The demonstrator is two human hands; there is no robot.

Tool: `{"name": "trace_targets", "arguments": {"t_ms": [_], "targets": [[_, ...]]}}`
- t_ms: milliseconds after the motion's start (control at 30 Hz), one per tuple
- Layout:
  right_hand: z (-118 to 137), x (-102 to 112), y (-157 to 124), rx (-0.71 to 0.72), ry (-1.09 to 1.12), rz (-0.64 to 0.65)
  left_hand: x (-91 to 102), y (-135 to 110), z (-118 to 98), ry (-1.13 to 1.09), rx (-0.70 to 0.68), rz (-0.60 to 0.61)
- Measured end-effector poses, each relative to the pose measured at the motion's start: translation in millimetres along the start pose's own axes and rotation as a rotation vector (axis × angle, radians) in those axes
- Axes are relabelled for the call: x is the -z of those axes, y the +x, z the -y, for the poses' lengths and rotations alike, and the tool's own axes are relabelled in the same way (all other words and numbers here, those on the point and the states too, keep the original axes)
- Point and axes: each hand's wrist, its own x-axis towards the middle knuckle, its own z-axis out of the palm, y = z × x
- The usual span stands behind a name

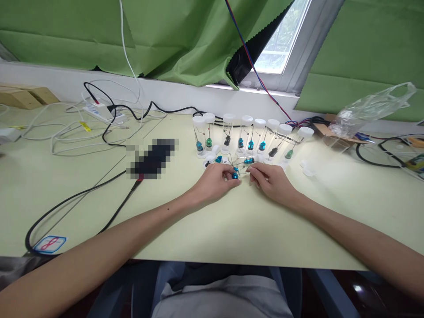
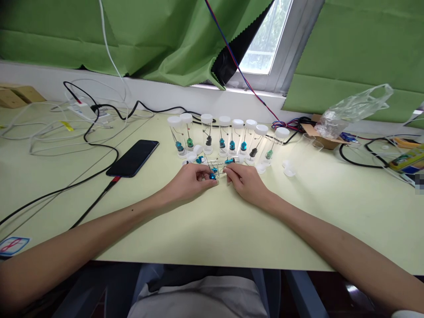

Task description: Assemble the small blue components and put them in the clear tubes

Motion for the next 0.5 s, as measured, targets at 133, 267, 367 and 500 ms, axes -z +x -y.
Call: {"name": "trace_targets", "arguments": {"t_ms": [133,267,367,500], "targets": [[0.0,0.6,-0.1,-0.020,0.028,0.009,1.5,0.5,1.2,-0.022,0.000,0.017],[-1.1,0.9,-0.3,-0.026,0.062,0.031,1.6,1.3,3.4,-0.027,-0.014,0.021],[-2.7,1.4,-0.3,-0.028,0.104,0.043,2.2,1.8,4.2,-0.038,-0.025,0.027],[-5.4,2.0,-0.4,-0.019,0.165,0.057,4.2,1.9,2.7,-0.039,-0.062,0.040]]}}
